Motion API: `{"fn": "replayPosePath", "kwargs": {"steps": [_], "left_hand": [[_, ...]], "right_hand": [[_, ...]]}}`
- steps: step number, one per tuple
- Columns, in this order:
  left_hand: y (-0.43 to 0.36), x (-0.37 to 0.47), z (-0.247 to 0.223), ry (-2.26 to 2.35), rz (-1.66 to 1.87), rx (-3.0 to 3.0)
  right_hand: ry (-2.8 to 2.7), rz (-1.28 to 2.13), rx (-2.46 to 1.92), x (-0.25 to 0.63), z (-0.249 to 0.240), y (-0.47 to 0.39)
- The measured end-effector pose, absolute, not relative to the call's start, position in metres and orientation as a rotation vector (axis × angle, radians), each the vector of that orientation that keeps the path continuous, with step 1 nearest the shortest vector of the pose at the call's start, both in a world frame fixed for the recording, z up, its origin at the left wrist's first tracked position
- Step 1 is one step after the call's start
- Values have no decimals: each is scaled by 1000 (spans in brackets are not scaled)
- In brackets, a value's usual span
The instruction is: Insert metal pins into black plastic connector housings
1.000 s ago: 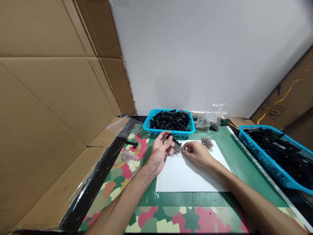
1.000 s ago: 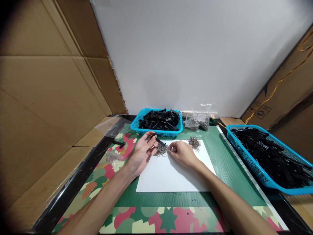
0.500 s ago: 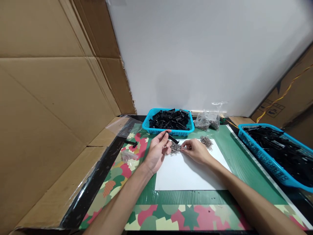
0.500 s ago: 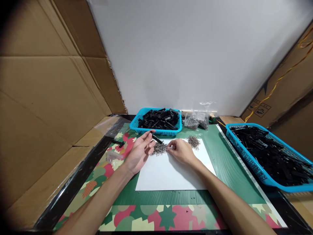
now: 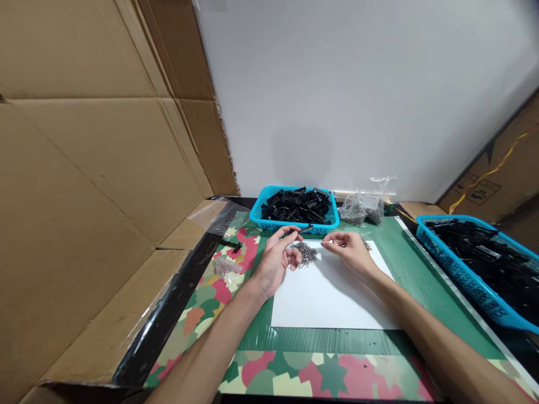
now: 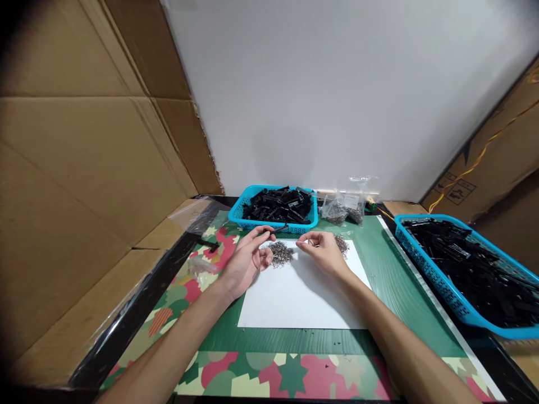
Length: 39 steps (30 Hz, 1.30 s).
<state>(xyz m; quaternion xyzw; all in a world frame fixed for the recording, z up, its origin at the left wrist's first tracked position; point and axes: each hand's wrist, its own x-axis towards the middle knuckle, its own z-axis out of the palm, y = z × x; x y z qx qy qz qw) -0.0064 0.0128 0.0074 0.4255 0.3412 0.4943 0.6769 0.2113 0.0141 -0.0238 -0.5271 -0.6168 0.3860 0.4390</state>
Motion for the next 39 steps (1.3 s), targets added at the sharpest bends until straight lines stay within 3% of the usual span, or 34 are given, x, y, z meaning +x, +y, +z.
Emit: {"fn": "replayPosePath", "kwargs": {"steps": [5,13,20,27,35,39], "left_hand": [[14,-3,2,802,1125,1130],[2,6,-5,920,1192,1477],[-4,13,-7,976,1223,1696],[-6,13,-1,983,1263,1647],[-7,13,2,949,1240,1596],[-8,11,3,916,1281,1569]], "right_hand": [[-1390,1013,-1165,209,-12,5],[-1653,581,-1181,201,0,-12],[-1730,588,-1165,199,-3,-13],[-1677,734,-1118,199,1,-14],[-1635,665,-1131,198,3,-15],[-1616,463,-1108,198,3,-19]]}}
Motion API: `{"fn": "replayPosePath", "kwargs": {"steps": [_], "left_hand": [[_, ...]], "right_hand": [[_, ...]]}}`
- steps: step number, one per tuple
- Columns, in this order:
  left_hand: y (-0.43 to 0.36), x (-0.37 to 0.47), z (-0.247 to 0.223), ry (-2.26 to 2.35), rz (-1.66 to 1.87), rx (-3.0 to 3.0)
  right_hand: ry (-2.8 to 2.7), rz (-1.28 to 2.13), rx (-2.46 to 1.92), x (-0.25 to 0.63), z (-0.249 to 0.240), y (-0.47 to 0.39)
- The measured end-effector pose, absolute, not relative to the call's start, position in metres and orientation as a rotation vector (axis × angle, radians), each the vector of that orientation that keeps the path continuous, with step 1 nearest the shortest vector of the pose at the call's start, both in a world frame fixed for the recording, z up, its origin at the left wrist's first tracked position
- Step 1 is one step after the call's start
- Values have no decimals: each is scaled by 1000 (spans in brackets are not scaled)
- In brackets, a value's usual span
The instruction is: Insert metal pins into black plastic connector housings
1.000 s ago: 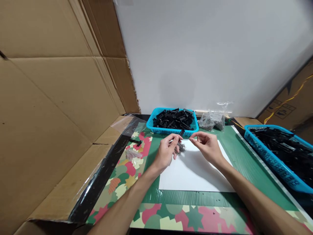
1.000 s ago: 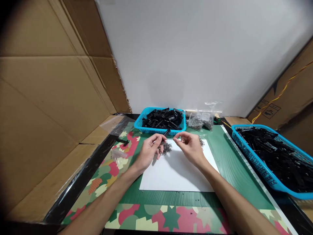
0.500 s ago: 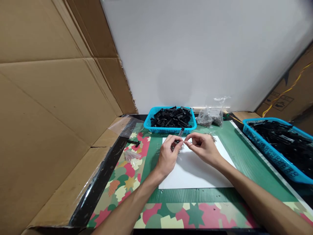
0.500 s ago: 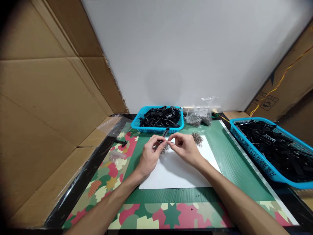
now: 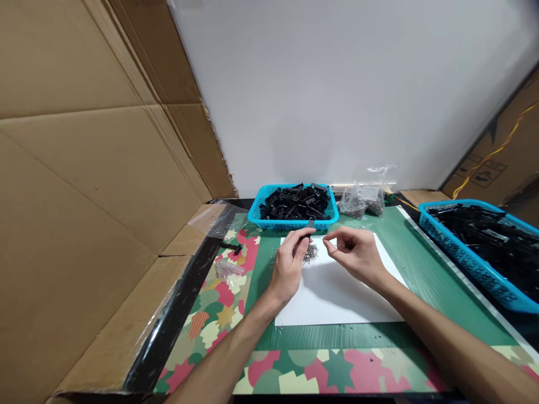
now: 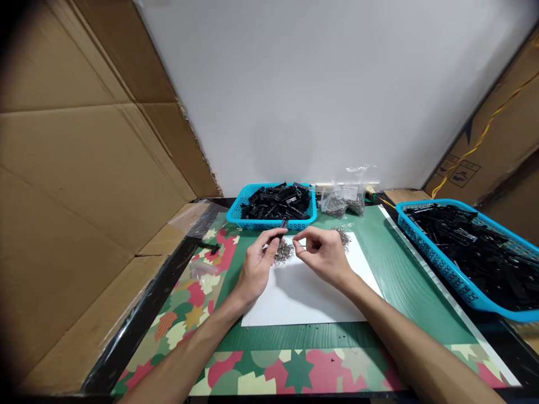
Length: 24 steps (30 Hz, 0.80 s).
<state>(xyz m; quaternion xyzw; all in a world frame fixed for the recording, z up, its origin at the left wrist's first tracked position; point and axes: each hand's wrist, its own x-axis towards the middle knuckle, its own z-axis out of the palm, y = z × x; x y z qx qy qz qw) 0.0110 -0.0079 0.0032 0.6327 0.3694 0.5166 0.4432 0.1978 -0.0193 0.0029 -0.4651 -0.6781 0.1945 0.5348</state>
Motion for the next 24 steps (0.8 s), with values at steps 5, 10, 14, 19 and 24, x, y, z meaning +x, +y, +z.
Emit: {"fn": "replayPosePath", "kwargs": {"steps": [5,10,14,19,24], "left_hand": [[-6,8,4,868,1315,1417],[1,9,1,859,1267,1417],[2,9,2,864,1255,1420],[2,8,1,863,1214,1485],[4,7,-4,845,1162,1521]], "right_hand": [[-1652,214,-1064,198,2,-24],[-1780,-14,-1075,197,-3,-25],[-1833,-96,-1007,195,-10,-23],[-1815,-188,-1005,194,-12,-21],[-1822,-211,-865,194,-8,-19]]}}
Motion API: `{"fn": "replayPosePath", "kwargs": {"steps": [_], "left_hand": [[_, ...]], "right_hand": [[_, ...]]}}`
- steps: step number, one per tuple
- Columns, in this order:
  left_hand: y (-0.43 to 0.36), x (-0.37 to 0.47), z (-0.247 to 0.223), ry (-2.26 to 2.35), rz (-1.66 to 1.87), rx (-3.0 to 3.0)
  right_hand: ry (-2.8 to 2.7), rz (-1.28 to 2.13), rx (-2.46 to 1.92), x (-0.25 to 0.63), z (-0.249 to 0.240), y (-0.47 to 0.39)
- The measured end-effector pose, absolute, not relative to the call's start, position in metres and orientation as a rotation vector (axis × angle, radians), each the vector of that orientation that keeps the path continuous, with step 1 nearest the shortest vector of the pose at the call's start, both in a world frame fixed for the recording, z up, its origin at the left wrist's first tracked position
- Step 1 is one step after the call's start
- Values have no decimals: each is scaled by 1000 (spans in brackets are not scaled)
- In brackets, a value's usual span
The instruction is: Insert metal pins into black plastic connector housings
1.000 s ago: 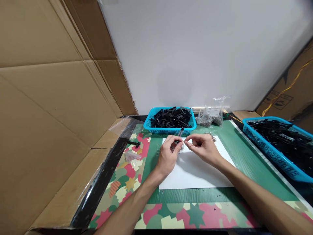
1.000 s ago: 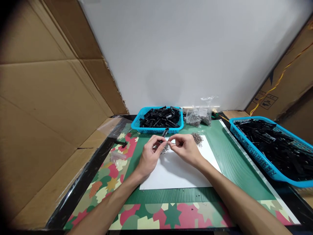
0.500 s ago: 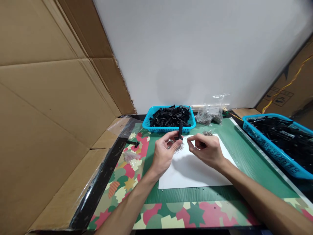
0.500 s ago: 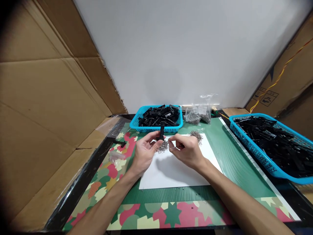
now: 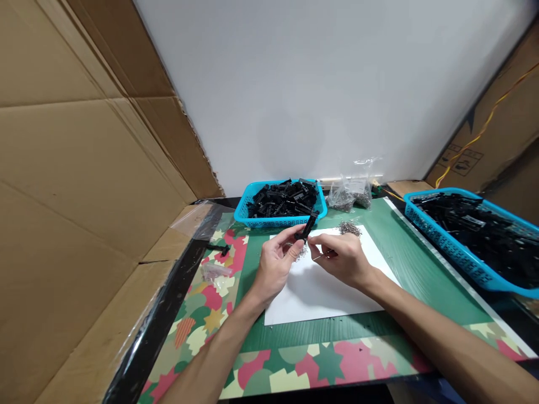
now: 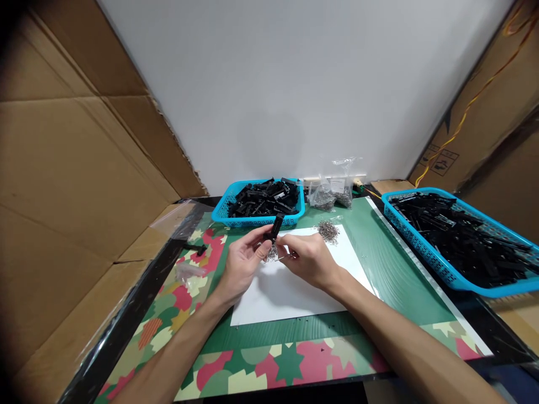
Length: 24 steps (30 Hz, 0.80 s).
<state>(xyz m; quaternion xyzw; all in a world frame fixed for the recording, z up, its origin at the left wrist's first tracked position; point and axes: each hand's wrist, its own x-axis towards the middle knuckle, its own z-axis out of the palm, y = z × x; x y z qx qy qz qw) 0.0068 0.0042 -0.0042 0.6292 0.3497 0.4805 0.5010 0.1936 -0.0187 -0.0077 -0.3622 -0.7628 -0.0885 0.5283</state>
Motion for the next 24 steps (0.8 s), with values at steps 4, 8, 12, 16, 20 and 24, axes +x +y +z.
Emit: {"fn": "replayPosePath", "kwargs": {"steps": [4,8,12,16,20,24], "left_hand": [[4,6,-5,867,1158,1550],[3,6,-4,877,1153,1579],[3,7,-4,884,1165,1572],[4,8,-6,890,1164,1566],[5,8,-7,888,1155,1565],[5,8,-6,886,1155,1553]], "right_hand": [[-1836,-236,-858,193,-4,-20],[-1849,-267,-858,194,-3,-21],[-1903,-303,-874,196,-1,-22],[-1922,-325,-884,197,1,-23],[-1928,-325,-886,197,0,-22],[-1926,-315,-885,196,0,-23]]}}
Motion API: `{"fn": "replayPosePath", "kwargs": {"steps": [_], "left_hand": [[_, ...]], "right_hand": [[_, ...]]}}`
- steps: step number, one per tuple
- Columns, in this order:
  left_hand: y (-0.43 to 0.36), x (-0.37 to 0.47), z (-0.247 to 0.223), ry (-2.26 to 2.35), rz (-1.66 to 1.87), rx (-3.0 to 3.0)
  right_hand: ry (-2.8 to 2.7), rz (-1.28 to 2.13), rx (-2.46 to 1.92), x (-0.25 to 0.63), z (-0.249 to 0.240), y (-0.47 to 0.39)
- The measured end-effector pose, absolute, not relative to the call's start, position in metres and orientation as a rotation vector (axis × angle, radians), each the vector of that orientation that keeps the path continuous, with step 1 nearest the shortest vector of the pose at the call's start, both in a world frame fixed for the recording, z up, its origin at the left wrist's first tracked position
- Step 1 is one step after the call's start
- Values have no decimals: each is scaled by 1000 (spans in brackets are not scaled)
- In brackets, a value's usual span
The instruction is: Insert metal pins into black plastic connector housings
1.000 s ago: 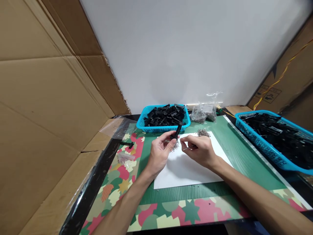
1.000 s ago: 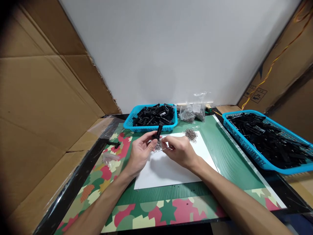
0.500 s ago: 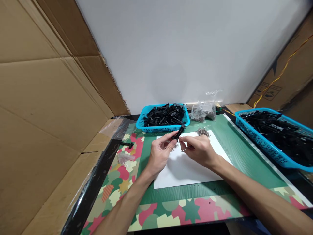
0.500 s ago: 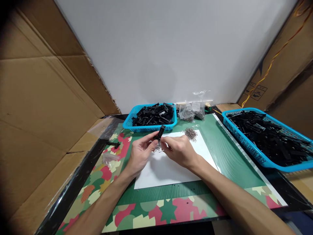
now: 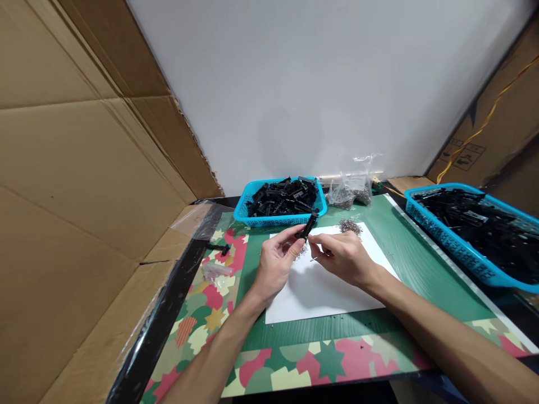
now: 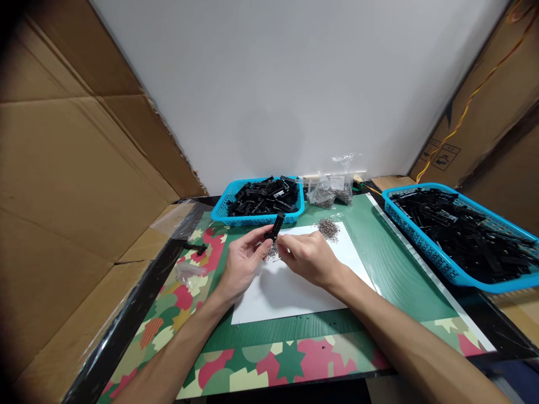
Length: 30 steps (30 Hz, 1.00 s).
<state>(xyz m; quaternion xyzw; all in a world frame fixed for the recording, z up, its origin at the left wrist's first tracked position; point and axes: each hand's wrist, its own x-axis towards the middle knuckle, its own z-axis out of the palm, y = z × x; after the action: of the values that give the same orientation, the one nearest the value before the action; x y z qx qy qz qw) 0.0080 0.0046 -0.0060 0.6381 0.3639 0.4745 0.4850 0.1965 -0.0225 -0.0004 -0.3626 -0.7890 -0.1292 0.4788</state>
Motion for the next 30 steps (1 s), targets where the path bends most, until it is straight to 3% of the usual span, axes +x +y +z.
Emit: {"fn": "replayPosePath", "kwargs": {"steps": [14,30], "left_hand": [[7,0,-6,904,1044,1719],[7,6,-2,771,940,1098]], "right_hand": [[-2085,-140,-892,206,-11,-18],[-1965,-60,-951,216,-9,-14]]}}
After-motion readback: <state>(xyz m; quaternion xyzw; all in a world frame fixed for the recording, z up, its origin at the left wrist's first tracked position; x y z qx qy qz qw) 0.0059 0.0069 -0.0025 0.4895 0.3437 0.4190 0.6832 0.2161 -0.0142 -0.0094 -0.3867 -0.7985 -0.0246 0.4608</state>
